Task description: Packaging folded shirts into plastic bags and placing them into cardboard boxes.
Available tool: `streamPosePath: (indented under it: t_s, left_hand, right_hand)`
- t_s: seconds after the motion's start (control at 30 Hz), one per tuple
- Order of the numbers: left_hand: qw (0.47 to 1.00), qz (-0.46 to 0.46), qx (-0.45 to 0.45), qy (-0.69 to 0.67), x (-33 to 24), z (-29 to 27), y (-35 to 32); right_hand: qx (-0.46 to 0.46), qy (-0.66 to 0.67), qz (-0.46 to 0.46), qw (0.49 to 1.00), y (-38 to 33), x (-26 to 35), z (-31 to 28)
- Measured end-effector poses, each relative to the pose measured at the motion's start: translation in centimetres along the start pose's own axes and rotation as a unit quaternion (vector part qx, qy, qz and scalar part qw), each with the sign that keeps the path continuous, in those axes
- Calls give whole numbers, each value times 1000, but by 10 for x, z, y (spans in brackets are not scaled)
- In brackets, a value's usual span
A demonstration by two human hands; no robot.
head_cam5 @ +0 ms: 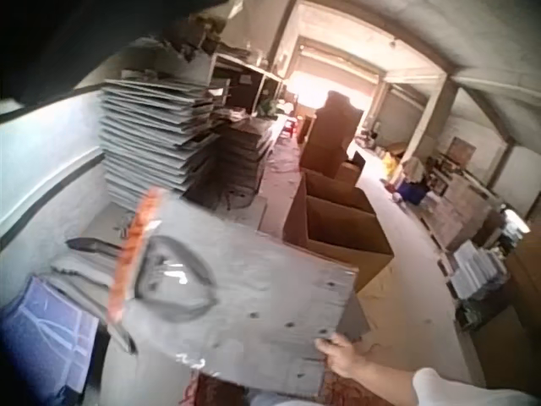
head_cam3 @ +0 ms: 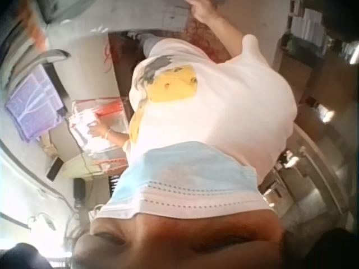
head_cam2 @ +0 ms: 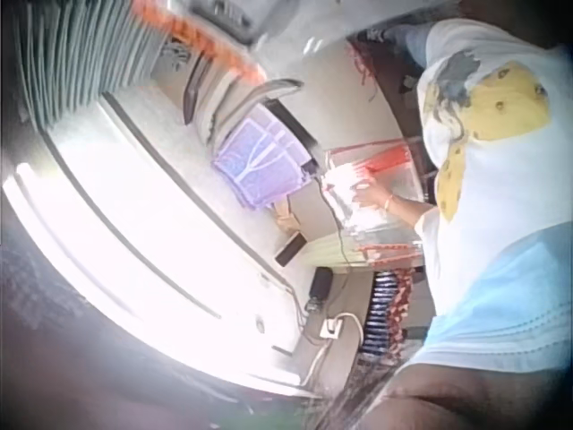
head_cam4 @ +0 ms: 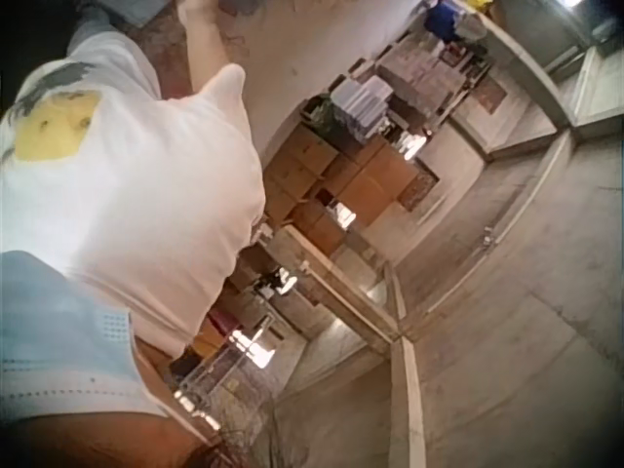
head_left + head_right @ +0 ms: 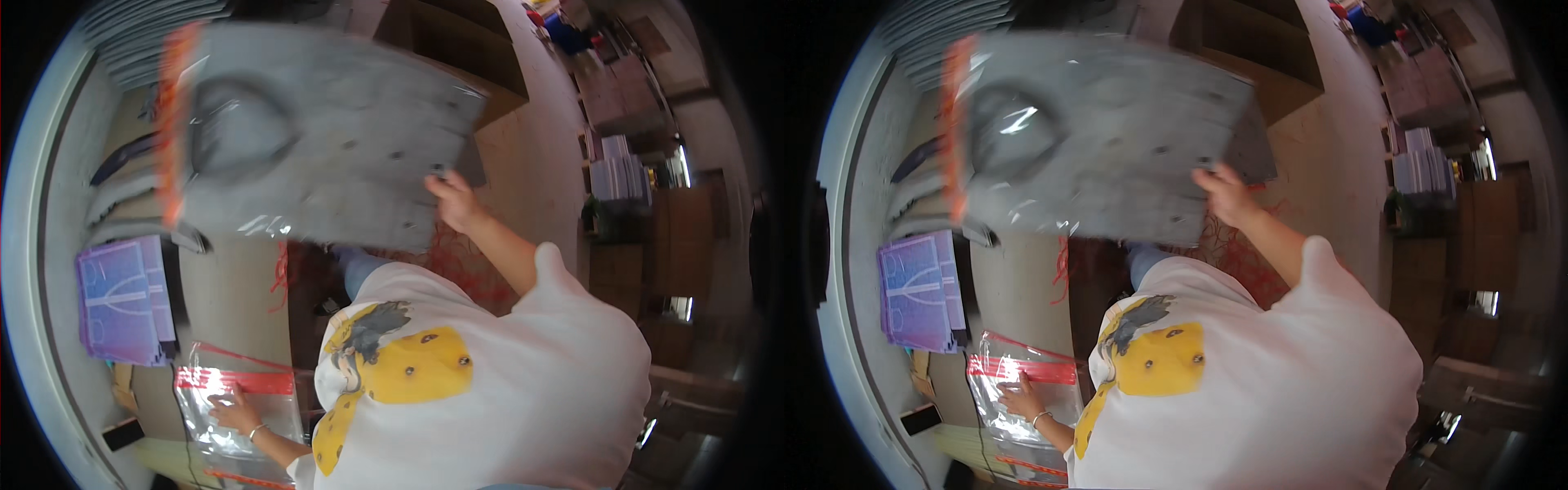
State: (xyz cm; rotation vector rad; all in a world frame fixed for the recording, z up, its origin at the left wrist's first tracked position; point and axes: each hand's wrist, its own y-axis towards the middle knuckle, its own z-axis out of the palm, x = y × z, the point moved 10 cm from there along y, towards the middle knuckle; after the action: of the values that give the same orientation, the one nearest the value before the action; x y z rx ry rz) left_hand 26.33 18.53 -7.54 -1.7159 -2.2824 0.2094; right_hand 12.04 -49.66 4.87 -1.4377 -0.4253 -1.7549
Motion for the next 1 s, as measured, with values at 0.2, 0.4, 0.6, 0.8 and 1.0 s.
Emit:
streamPosePath:
  t_s: [0.2,0.4,0.6,0.8,1.0]
  left_hand:
    - [1000,-12,-23,9,-7,-12,35]
    - [986,-1,-49,-161,13,-20,37]
    - [988,-106,-2,-111,10,-20,-13]
    - [987,-120,9,-110,-30,-30,-37]
    - [987,-114,-16,-109,-81,-82,-68]
  right_hand:
    - [-405,92,25,909,-50,-49,-214]
    - [-495,-340,-63,797,-19,101,-330]
    - [-330,-246,107,905,103,203,-295]
    - [-379,-205,218,876,274,90,-292]
    - [-339,-256,246,871,394,14,-272]
